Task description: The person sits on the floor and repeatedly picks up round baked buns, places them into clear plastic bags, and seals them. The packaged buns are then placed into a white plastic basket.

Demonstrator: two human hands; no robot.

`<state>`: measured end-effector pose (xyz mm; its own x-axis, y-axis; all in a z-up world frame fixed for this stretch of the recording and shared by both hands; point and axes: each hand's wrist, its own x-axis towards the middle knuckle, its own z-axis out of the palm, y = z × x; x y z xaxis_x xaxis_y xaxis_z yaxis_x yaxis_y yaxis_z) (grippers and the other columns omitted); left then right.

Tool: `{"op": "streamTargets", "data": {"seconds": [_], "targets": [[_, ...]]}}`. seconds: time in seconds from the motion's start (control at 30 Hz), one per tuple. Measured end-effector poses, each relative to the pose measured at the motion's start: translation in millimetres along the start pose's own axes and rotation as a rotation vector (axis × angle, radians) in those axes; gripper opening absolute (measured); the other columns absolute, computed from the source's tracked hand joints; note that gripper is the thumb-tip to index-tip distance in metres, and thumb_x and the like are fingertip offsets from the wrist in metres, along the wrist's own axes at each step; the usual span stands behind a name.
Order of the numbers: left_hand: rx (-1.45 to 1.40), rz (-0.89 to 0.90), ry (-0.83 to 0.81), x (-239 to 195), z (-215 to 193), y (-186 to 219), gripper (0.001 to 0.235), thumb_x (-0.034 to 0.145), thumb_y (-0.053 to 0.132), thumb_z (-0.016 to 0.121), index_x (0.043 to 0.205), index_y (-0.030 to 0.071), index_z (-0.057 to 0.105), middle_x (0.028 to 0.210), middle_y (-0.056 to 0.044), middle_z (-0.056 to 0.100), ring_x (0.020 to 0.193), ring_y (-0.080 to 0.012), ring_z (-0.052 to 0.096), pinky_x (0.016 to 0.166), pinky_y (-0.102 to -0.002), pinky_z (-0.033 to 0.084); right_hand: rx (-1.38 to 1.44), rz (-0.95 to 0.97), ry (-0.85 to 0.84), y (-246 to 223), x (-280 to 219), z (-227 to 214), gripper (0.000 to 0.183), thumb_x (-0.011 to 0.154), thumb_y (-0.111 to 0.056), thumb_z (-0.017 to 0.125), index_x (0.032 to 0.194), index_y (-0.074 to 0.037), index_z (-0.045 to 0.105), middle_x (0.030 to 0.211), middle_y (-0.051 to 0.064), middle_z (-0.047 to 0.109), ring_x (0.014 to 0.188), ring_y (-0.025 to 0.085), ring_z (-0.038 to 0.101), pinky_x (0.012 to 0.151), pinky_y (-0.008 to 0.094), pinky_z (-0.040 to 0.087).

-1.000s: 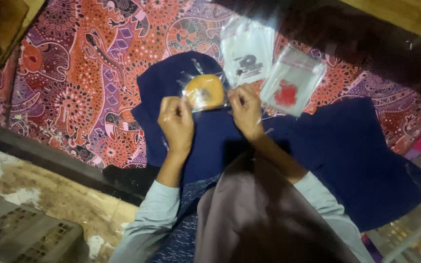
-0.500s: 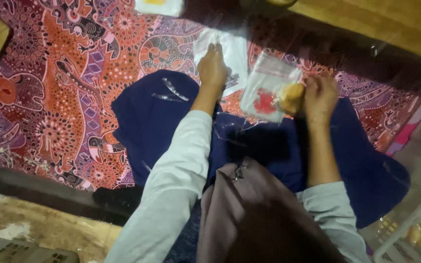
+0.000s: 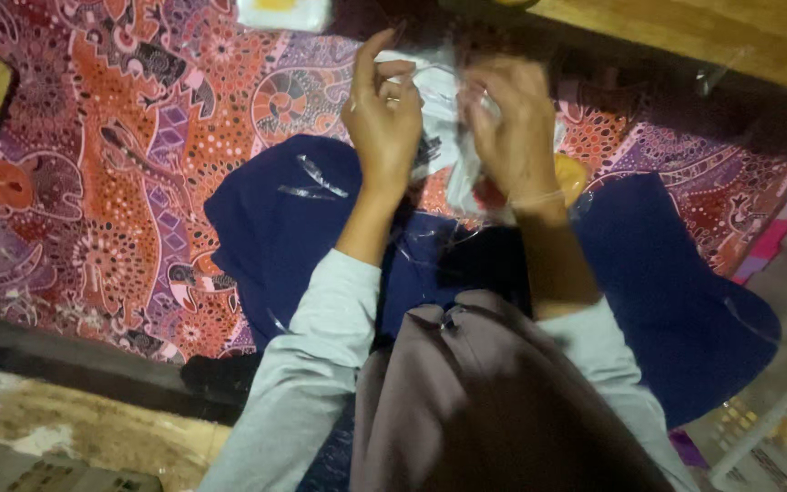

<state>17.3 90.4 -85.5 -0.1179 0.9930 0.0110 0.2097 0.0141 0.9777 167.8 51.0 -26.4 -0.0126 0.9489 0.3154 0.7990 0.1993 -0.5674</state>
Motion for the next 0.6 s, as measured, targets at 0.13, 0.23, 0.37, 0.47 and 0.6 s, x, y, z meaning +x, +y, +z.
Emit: {"op": "streamTargets", "data": {"seconds": [0.13,0.23,0.37,0.47,0.6], "targets": [[0.219,0.061,0.053,-17.6,14.3,30.6,0.016,0.101,0.004,0.072,0.116,0.009,0.074,0.099,-0.009,0.078,0.074,-0.0164,0.076,0.071,-0.030,0.058,0.204,0.110,0.073,-26.6,-2.0,-30.8,0.024,0.098,-0.001,0.063,0.119,-0.001,0.073,0.123,0.019,0.070,0.117,0.032,0.069,0.102,0.040,0.057],[-0.005,0.417,-0.155,-48.6,21.4,62.2,0.019,0.092,0.003,0.073,0.110,0.009,0.071,0.115,-0.010,0.073,0.096,-0.0273,0.074,0.088,-0.034,0.059,0.097,0.135,0.060,-7.2,-16.4,-35.5,0.034,0.099,-0.002,0.060,0.132,0.007,0.062,0.136,0.029,0.060,0.130,0.042,0.058,0.111,0.047,0.050],[-0.903,-0.054,-0.151,-34.4,37.9,90.0,0.048,0.079,0.002,0.076,0.122,0.022,0.066,0.125,-0.003,0.069,0.112,-0.0259,0.067,0.098,-0.038,0.055,0.143,0.057,0.001,22.4,-13.9,-44.2,0.038,0.098,-0.011,0.064,0.130,0.009,0.060,0.128,0.033,0.060,0.120,0.042,0.059,0.100,0.046,0.051],[-1.254,-0.435,-0.242,6.5,58.4,81.7,0.036,0.091,0.001,0.073,0.122,0.014,0.061,0.121,-0.009,0.067,0.112,-0.0310,0.063,0.096,-0.055,0.047,0.279,-0.124,-0.111,41.1,6.8,-59.6,0.030,0.091,-0.020,0.069,0.115,-0.002,0.068,0.108,0.019,0.070,0.109,0.032,0.064,0.096,0.050,0.045],[-1.382,-0.230,-0.248,42.7,58.7,58.8,0.014,0.107,0.000,0.072,0.114,0.008,0.062,0.115,-0.006,0.065,0.116,-0.0230,0.060,0.118,-0.063,0.042,0.428,0.621,0.310,142.2,73.5,-67.5,0.020,0.103,-0.023,0.066,0.111,-0.004,0.067,0.100,0.007,0.071,0.087,0.022,0.063,0.076,0.036,0.052]]}}
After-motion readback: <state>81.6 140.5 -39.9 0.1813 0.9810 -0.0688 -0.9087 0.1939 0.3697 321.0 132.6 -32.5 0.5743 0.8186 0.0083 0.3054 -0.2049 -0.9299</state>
